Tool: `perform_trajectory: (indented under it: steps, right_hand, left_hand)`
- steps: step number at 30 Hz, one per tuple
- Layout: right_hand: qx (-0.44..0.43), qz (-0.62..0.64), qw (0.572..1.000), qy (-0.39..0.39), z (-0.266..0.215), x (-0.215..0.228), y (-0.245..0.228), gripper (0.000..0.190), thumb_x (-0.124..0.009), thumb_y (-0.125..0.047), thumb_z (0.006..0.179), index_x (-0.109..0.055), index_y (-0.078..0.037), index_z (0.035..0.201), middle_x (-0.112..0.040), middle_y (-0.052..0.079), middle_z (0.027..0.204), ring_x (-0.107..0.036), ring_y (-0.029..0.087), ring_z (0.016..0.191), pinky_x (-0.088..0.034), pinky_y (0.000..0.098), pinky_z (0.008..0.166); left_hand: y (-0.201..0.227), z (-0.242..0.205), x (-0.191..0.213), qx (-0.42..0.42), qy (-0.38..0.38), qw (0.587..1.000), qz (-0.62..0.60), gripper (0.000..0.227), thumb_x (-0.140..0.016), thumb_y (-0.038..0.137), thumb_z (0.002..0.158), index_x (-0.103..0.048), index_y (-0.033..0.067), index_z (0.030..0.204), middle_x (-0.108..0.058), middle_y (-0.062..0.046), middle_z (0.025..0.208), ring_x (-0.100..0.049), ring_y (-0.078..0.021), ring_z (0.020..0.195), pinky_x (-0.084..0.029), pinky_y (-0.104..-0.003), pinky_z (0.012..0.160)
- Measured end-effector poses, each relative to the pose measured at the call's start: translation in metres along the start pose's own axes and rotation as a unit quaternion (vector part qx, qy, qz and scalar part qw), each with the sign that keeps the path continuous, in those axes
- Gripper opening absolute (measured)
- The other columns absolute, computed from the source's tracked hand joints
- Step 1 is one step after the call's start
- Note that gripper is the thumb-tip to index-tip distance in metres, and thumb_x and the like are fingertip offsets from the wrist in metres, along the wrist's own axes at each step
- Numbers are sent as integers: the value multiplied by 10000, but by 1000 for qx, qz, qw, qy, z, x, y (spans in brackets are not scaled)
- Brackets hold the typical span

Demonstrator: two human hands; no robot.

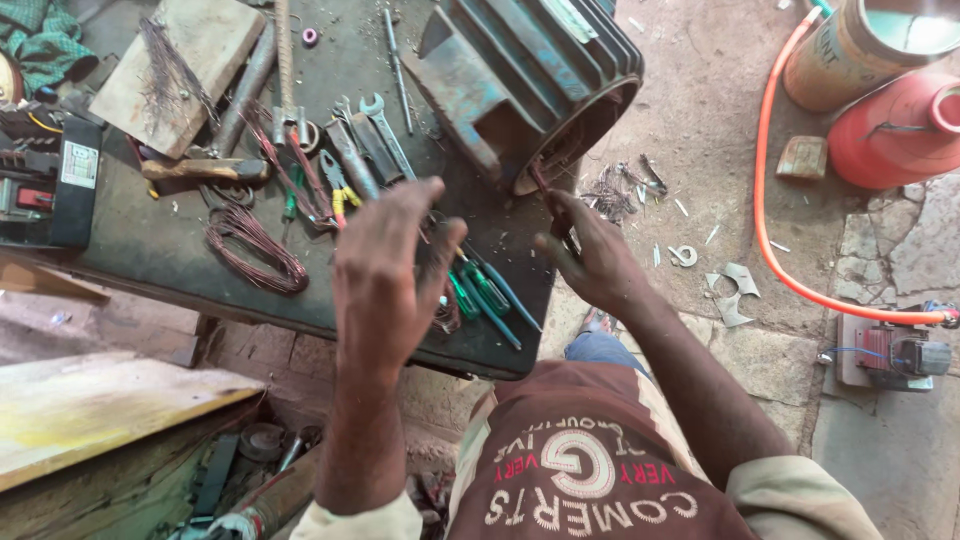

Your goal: The person uses a screwdriver to pry and pull copper windings from a motor housing. They repeatedly insert the tool, lever out wire bundles, and separate strands by hand, placing the extracted copper on the workbench.

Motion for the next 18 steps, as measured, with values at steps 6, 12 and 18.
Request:
perform_trajectory:
  steps: [6, 12, 18]
  right_hand:
    - [-20, 86, 996, 12, 1, 16, 45, 383, -549, -248, 1064, -600, -26, 1373, -688, 204, 1207, -715, 293, 1048, -622, 420, 900]
    - [-15, 130, 989, 67, 25, 52, 72, 373, -581, -290, 1063, -623, -16, 1312, -669, 201, 1273, -714, 270, 1070, -619, 405, 849]
    - [-97, 8, 993, -73, 65, 38, 71, 489, -589, -495, 1027, -664, -57, 1229, -727, 140, 1111, -742, 236, 841, -575, 407, 794]
  left_hand:
    - [2, 61, -27, 12, 32, 999, -39, 369, -578, 358, 1157, -654, 35, 1318, -725, -143, 1255, -704, -274, 1173, -560, -476, 1050]
    - [-5, 119, -85, 46, 30, 991, -124, 422, -528, 391, 1196, -588, 37, 1418, -637, -111, 1401, -610, -267, 1342, -479, -475, 1179]
    - [-5, 123, -115, 65, 20, 997, 26, 394, -579, 430, 1132, -633, 88, 1319, -624, -84, 1326, -606, -303, 1269, -358, -576, 1141]
Point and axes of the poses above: each hand's wrist, its own z-axis towards the middle knuckle, its own x-axis out of the back of the hand, y = z × x, the point moved 5 cm from there along z, towards the middle knuckle
